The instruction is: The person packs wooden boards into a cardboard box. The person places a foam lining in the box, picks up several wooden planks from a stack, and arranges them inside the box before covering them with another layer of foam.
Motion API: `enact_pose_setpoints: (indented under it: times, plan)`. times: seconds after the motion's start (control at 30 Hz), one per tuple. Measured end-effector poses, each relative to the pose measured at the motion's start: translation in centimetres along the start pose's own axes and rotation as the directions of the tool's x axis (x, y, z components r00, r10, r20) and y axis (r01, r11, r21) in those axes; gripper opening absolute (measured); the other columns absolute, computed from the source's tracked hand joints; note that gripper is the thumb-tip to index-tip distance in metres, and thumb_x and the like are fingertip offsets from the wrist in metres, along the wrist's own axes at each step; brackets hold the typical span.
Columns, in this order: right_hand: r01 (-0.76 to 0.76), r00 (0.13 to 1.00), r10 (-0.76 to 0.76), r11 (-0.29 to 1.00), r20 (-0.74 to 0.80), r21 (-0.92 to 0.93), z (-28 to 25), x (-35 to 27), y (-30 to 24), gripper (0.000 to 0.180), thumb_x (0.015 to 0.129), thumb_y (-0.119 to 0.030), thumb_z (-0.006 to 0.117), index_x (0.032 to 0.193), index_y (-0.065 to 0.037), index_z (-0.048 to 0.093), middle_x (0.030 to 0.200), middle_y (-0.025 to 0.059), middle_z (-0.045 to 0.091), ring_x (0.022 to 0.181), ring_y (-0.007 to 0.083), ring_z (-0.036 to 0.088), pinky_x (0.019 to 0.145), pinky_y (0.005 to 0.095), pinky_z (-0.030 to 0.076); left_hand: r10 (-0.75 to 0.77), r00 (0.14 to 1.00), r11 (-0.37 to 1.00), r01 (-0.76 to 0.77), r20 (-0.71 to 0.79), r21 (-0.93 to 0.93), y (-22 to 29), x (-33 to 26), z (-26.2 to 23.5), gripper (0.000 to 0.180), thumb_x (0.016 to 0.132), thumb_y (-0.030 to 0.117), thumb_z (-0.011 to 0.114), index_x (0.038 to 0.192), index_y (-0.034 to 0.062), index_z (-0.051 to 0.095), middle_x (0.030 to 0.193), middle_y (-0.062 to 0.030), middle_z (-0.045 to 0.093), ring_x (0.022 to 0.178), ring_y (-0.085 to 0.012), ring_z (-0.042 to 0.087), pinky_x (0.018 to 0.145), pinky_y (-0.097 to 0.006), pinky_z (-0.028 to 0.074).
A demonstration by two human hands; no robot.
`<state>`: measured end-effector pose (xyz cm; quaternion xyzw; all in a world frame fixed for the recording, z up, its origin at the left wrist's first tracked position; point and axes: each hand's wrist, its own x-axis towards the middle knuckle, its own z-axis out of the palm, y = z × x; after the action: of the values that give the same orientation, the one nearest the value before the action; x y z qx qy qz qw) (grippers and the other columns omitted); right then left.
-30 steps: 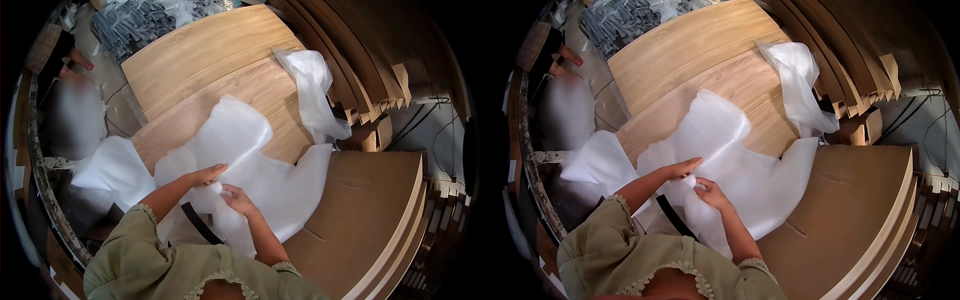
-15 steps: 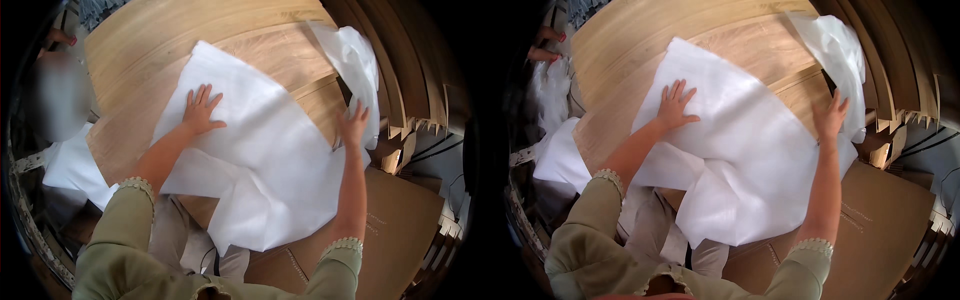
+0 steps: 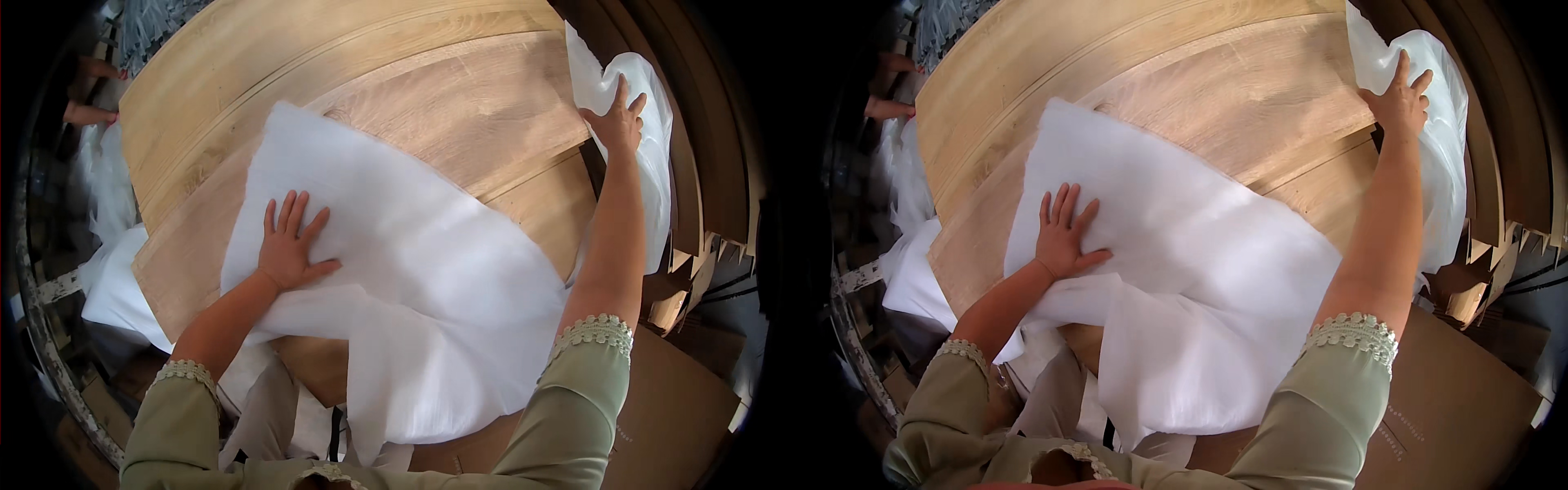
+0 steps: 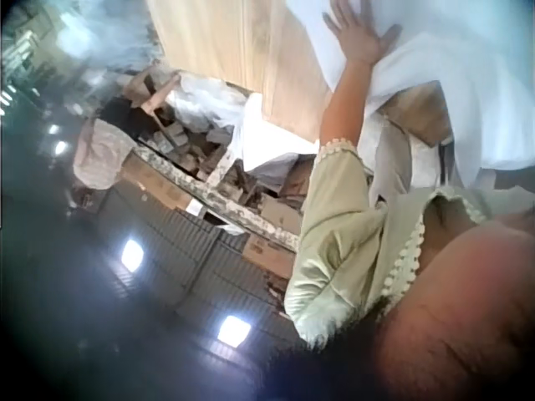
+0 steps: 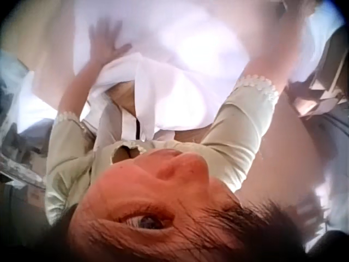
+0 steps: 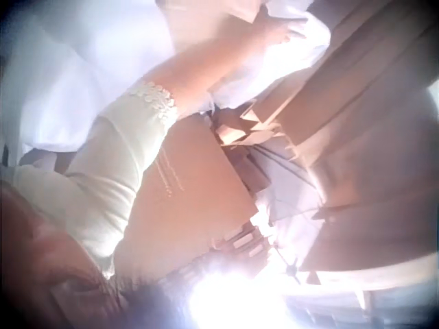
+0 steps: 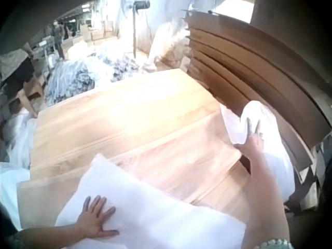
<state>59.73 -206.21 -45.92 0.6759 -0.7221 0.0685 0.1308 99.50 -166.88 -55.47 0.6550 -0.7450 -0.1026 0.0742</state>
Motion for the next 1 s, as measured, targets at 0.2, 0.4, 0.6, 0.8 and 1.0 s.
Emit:
enact_pose_setpoints:
  times: [0.2, 0.4, 0.6, 0.8, 1.0]
  plan:
    - [-0.029, 1.0, 0.026, 0.973, -0.017, -0.231, 3.6, -4.9, 1.2, 0.028, 0.083, -0.02, 0.047, 0.108, -0.02, 0.059, 0.099, 0.0088, 0.064, 0.1, 0.0273, 0.057, 0.081, 0.0419, 0.043, 0.004, 1.0, 1.0, -0.004, 0.019, 0.029, -0.3, 0.2, -0.2, 0.08, 0.073, 0.062, 0.056, 0.134, 0.0136, 0.039, 0.144, -0.021, 0.021, 0.134, -0.0384, 0.015, 0.106, -0.056, 0.005]
    - [-0.563, 0.821, 0.571, 0.803, 0.019, 0.195, -1.1, -18.8, 18.0, 0.039, 0.076, -0.017, 0.05, 0.112, -0.004, 0.057, 0.102, 0.0188, 0.063, 0.091, 0.0339, 0.061, 0.078, 0.0419, 0.048, 0.019, 1.0, 1.0, -0.019, 0.004, 0.006, -1.1, -0.2, 0.1, 0.081, 0.074, 0.064, 0.054, 0.137, 0.0159, 0.036, 0.147, -0.0198, 0.014, 0.137, -0.0354, 0.009, 0.106, -0.056, 0.002]
    - [-0.143, 0.631, 0.737, -0.194, 0.24, 0.971, -28.1, -34.1, 27.3, 0.029, 0.087, -0.011, 0.048, 0.108, 0.008, 0.05, 0.113, 0.018, 0.054, 0.101, 0.0308, 0.054, 0.087, 0.044, 0.047, 0.017, 0.999, 0.998, -0.019, 0.03, 0.061, -2.3, -0.9, 0.8, 0.08, 0.077, 0.06, 0.053, 0.14, 0.0176, 0.03, 0.149, -0.0182, 0.006, 0.138, -0.0346, 0.002, 0.106, -0.058, 0.0]
    - [-0.501, 0.742, 0.402, -0.2, 0.537, 0.842, -49.3, -53.8, 7.4, 0.054, 0.084, -0.027, 0.059, 0.131, -0.01, 0.04, 0.127, 0.0097, 0.048, 0.115, 0.0287, 0.048, 0.093, 0.0457, 0.043, -0.112, 0.831, 0.556, 0.507, 0.545, -0.659, -1.7, -2.0, -7.4, 0.053, 0.083, 0.049, 0.053, 0.116, 0.0079, 0.057, 0.119, -0.018, 0.055, 0.114, -0.0296, 0.05, 0.096, -0.039, 0.037]
    - [-0.426, 0.726, -0.392, 0.388, 0.565, 0.817, -51.2, -63.8, -15.6, 0.049, 0.083, -0.031, 0.06, 0.125, -0.009, 0.046, 0.121, 0.0101, 0.053, 0.111, 0.0255, 0.051, 0.094, 0.0394, 0.04, 0.36, 0.787, -0.117, 0.57, 0.5, -0.813, 2.8, -18.9, -25.0, 0.074, 0.082, 0.058, 0.054, 0.13, 0.003, 0.042, 0.118, -0.0126, 0.053, 0.105, -0.0186, 0.052, 0.092, -0.031, 0.041]
